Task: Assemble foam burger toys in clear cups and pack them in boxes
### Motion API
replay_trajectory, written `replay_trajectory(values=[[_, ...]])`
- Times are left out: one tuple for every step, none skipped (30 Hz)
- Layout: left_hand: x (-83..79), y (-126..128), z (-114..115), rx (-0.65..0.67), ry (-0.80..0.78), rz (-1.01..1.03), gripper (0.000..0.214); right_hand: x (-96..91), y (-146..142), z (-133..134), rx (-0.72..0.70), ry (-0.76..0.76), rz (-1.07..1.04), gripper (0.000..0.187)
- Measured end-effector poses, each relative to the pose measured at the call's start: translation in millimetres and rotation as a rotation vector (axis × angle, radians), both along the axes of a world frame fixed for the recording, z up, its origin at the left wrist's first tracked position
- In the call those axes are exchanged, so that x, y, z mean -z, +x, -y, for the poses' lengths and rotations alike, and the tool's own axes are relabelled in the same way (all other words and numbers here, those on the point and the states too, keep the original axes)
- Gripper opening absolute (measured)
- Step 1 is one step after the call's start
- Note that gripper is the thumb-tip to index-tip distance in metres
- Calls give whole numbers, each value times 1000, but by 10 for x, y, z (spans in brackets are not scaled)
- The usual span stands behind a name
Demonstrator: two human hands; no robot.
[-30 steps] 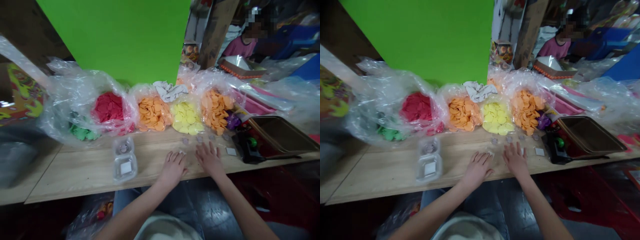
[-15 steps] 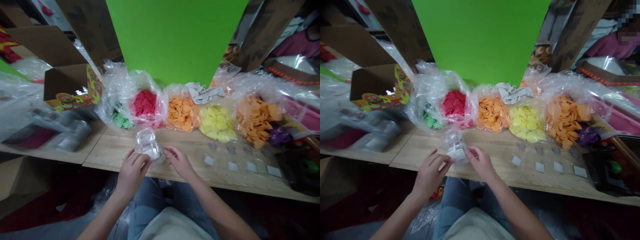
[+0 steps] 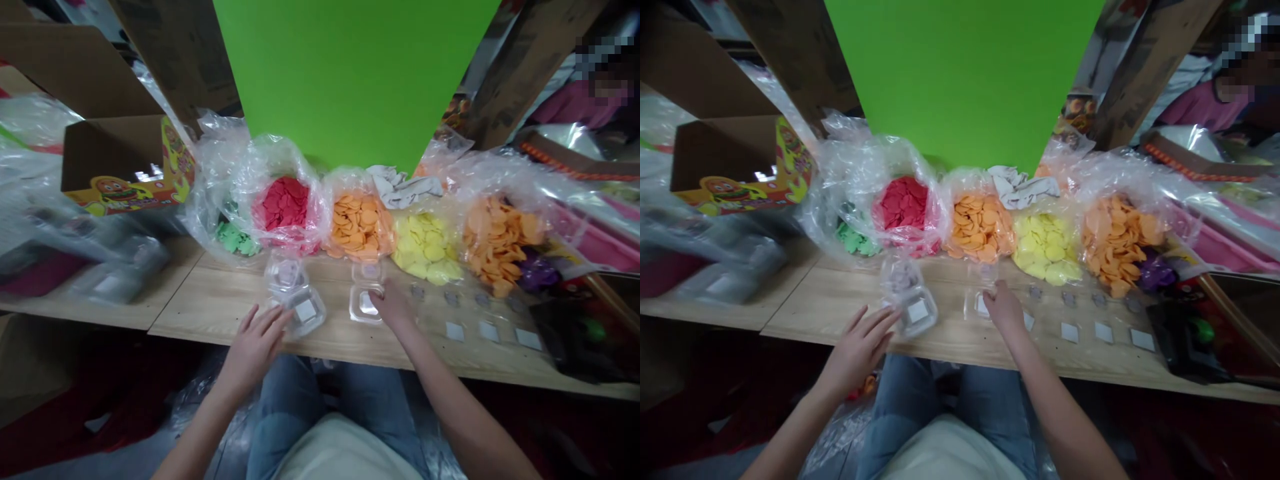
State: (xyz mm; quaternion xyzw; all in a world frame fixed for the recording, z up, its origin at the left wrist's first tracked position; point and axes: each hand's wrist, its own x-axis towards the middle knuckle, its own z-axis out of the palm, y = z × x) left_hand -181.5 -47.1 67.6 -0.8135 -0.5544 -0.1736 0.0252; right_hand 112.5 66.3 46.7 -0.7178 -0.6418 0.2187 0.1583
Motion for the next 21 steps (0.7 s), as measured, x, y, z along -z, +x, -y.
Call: replay_trajectory(values=[[-23,-61,-11,13,8,10,38,0,14,18,-1,10,97,50],[-58,-89,-26,-7,45,33,36,5,11,47,1,64,183,56],[-104,-76,-45,-43,93,58,34,16,-1,83,-13,147,258,60],[-159,-19,-68,-76,147,83,32,38,-14,121,-59,239,319,61],[-214,81,-98,-92,194,105,31,70,-21,158,-141,314,360,58],[-264,221,-137,-84,224,121,30,112,-17,192,-243,359,384,53],[-301,391,-184,-52,237,130,30,160,-3,223,-340,367,398,48],[-319,581,-240,-1,224,126,31,210,21,252,-404,351,410,44],[-315,780,-304,54,208,109,32,257,52,279,-419,323,424,42],[-288,975,-373,92,175,72,32,296,86,307,-390,294,440,41],[-240,1159,-443,105,132,24,32,325,120,336,-335,272,454,42],[-176,1327,-509,95,77,-21,30,341,151,367,-275,260,465,43],[-101,1476,-566,74,20,-58,29,347,177,398,-226,255,471,45],[-23,1605,-611,56,-33,-83,28,345,197,428,-188,257,474,45],[54,1715,-639,45,-76,-94,28,338,213,455,-160,260,475,45],[124,1808,-649,41,-110,-96,29,332,228,477,-139,265,475,45],[180,1882,-640,45,-142,-92,32,327,244,495,-124,271,476,45],[222,1934,-611,53,-172,-82,36,328,265,509,-109,275,480,46],[247,1962,-563,62,-197,-62,40,333,292,518,-94,276,487,46],[256,1961,-499,74,-211,-34,44,340,327,524,-79,273,497,46],[252,1928,-422,89,-209,-1,49,346,368,528,-66,268,508,46]])
